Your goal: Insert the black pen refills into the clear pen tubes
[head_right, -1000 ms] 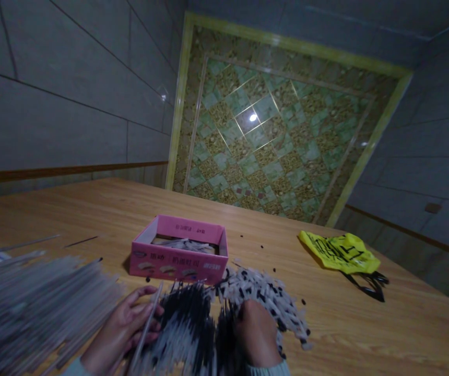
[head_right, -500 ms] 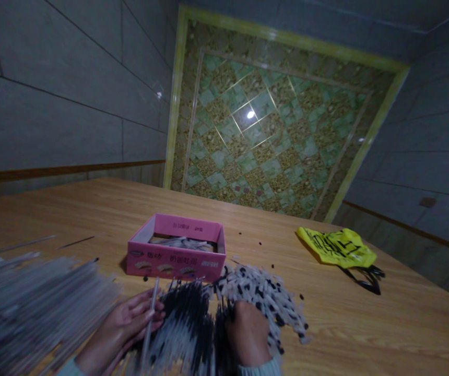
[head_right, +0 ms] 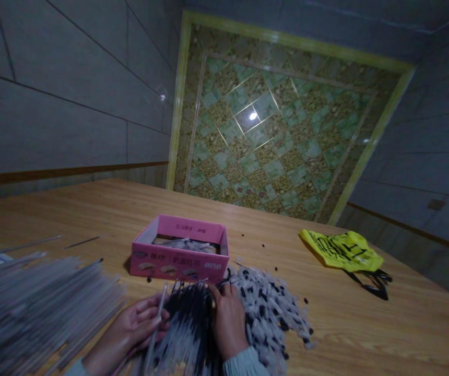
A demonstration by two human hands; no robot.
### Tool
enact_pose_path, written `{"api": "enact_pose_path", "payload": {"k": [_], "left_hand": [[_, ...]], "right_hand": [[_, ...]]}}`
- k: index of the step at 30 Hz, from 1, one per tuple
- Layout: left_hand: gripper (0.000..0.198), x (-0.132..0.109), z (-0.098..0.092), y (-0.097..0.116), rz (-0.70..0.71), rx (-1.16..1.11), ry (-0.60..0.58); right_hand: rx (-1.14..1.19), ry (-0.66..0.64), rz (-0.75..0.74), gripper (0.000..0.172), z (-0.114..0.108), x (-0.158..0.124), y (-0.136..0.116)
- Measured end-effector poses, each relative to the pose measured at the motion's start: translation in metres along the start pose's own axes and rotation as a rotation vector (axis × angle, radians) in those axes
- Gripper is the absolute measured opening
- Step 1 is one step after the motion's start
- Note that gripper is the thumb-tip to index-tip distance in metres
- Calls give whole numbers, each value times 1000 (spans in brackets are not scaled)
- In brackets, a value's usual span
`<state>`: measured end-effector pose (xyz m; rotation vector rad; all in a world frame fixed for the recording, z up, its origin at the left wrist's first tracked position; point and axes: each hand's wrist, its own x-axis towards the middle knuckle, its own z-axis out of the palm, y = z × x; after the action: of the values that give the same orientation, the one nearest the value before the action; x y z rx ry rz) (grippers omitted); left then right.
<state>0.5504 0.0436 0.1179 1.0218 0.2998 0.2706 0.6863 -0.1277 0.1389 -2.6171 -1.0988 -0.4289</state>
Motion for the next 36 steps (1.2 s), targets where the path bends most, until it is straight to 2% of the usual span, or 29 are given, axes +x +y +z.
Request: {"api": "enact_pose_path", "payload": {"k": [3,7,10,15,20,23,26,28,30,34,36], "left_hand": [[54,2,-3,-1,-31,8,-15],[53,-1,2,-1,-5,13,22],[51,-4,9,0,33,15,65],[53,-6,11,3,-8,33,116],[50,-5,9,4,-46,50,146],[44,-5,8,5,-60,28,134],[35,-5,6,8,-90,3,93],[31,-4,5,11,-96,-24,95],[29,-4,3,14,-74,-76,147],[18,-1,2,16,-4,-218,275],[10,0,1,16,18,-270,336]], "right_hand": [[-20,-20,-4,53,8,3,2],[8,5,2,43,11,3,3],[30,22,-13,33,8,0,3],[49,51,-39,21,-1,-7,2],[156,71,-102,25,-8,-13,3],[302,152,-185,25,-11,-16,3],[497,330,-253,22,-16,-20,-3],[618,477,-210,17,-21,-22,-11],[741,584,-80,12,-27,-25,-20],[1147,593,254,20,-34,-27,-38],[1319,600,333,24,-36,-28,-44]]}}
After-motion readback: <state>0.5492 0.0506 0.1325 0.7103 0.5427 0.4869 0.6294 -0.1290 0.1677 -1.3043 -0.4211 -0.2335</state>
